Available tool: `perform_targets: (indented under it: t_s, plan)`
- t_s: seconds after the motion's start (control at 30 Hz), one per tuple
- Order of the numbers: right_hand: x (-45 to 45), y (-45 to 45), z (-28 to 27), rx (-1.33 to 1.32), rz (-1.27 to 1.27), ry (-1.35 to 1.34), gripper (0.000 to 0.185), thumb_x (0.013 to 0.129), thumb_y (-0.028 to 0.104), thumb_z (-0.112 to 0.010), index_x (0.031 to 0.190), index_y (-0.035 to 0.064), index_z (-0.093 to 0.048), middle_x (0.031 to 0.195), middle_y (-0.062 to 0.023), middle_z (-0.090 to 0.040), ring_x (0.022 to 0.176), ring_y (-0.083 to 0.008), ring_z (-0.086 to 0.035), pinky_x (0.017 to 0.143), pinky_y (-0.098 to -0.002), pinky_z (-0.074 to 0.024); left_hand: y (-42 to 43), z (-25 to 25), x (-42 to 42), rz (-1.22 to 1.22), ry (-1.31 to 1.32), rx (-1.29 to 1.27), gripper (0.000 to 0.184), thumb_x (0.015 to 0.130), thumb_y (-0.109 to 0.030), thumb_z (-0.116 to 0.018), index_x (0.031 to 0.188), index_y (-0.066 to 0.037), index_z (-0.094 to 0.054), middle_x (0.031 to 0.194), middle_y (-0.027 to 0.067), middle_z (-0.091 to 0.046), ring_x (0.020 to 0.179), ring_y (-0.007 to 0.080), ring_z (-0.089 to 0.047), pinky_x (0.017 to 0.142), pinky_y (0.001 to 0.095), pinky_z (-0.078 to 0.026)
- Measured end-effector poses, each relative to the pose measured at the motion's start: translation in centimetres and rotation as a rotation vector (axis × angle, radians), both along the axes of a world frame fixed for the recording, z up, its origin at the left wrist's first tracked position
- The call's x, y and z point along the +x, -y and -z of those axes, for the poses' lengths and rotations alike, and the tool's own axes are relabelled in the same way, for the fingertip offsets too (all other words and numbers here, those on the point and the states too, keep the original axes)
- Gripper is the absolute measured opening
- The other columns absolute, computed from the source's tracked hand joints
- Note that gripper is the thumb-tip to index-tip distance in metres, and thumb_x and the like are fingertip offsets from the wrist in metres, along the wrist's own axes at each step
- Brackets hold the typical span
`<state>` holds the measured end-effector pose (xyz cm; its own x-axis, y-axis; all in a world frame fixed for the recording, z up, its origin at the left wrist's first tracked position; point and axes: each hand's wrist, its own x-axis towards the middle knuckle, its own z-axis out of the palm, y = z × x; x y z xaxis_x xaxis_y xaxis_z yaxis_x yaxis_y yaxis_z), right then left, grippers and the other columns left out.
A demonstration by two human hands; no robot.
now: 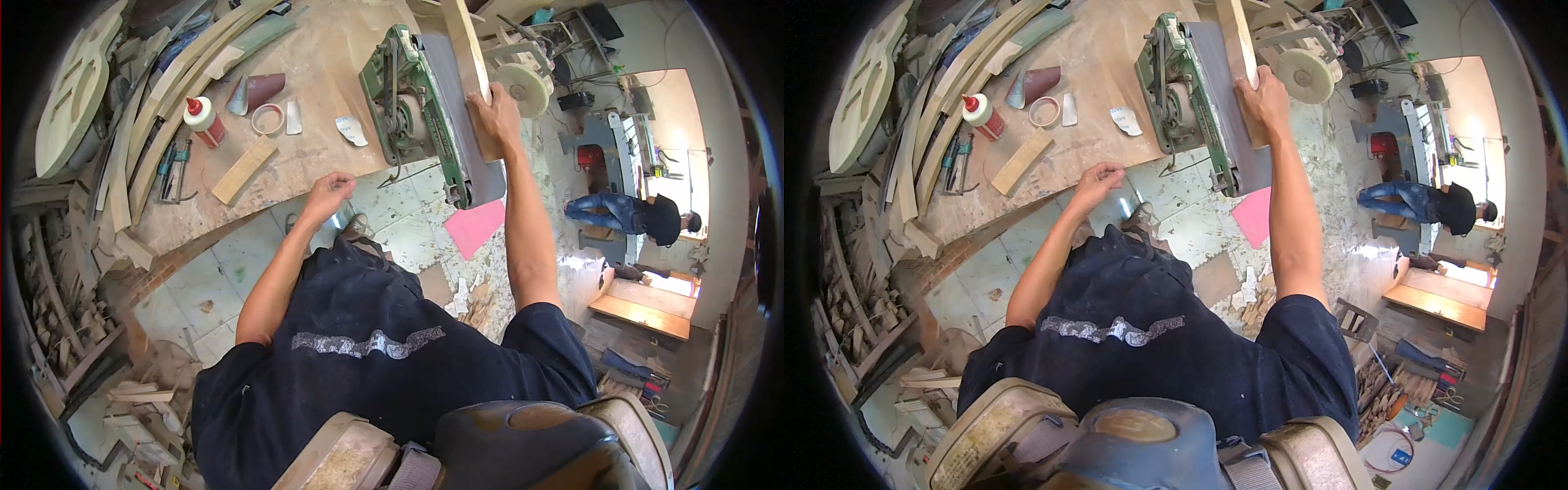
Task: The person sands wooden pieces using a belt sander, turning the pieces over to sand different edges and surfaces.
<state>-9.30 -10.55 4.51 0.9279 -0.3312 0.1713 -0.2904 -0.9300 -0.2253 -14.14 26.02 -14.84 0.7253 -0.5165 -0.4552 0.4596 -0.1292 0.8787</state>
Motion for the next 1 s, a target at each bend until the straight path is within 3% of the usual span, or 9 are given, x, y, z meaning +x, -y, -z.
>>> perform_targets:
  t_s: [0.2, 0.33, 0.63, 1.0]
  plan:
    - [0.5, -0.2, -0.5, 0.133, -0.178, -0.043, 0.053, 0.087, 0.046, -0.076, 0.109, 0.0001, -0.064, 0.100, -0.0269, -0.071, 0.094, -0.0444, -0.068, 0.082, -0.0494, -0.0517, 0.1, -0.6, -0.4, -0.061, -0.019, -0.028, 0.032, 0.099, -0.025, -0.069, 0.119, 0.000, -0.068, 0.103, 0.0098, -0.071, 0.093, 0.0200, -0.071, 0.083, 0.0311, -0.053]
    - [1.0, -1.0, -0.7, 0.214, -0.265, -0.061, 0.052, 0.086, 0.047, -0.076, 0.107, 0.0003, -0.065, 0.096, -0.0258, -0.071, 0.091, -0.0438, -0.068, 0.080, -0.0481, -0.0510, 0.4, -0.2, -0.4, -0.015, -0.029, 0.003, 0.035, 0.099, -0.031, -0.069, 0.124, -0.005, -0.067, 0.110, 0.0061, -0.072, 0.097, 0.0159, -0.069, 0.084, 0.0291, -0.050]
    - [1.3, -2.1, -0.6, 0.221, -0.296, -0.026, 0.053, 0.085, 0.048, -0.076, 0.105, -0.0009, -0.065, 0.093, -0.0278, -0.070, 0.089, -0.0451, -0.067, 0.078, -0.0478, -0.0512, 0.9, 0.1, -0.3, -0.024, -0.018, -0.005, 0.034, 0.100, -0.029, -0.068, 0.124, -0.005, -0.067, 0.111, 0.0055, -0.071, 0.096, 0.0151, -0.069, 0.083, 0.0287, -0.050]
    - [0.8, -2.1, 0.0, 0.057, 0.119, -0.044, 0.053, 0.087, 0.045, -0.070, 0.110, -0.0025, -0.063, 0.102, -0.0315, -0.071, 0.101, -0.0479, -0.069, 0.089, -0.0537, -0.0525, 0.5, -0.2, -0.4, 0.004, -0.019, 0.011, 0.036, 0.100, -0.031, -0.068, 0.124, -0.005, -0.067, 0.109, 0.0061, -0.072, 0.098, 0.0158, -0.069, 0.083, 0.0295, -0.050]
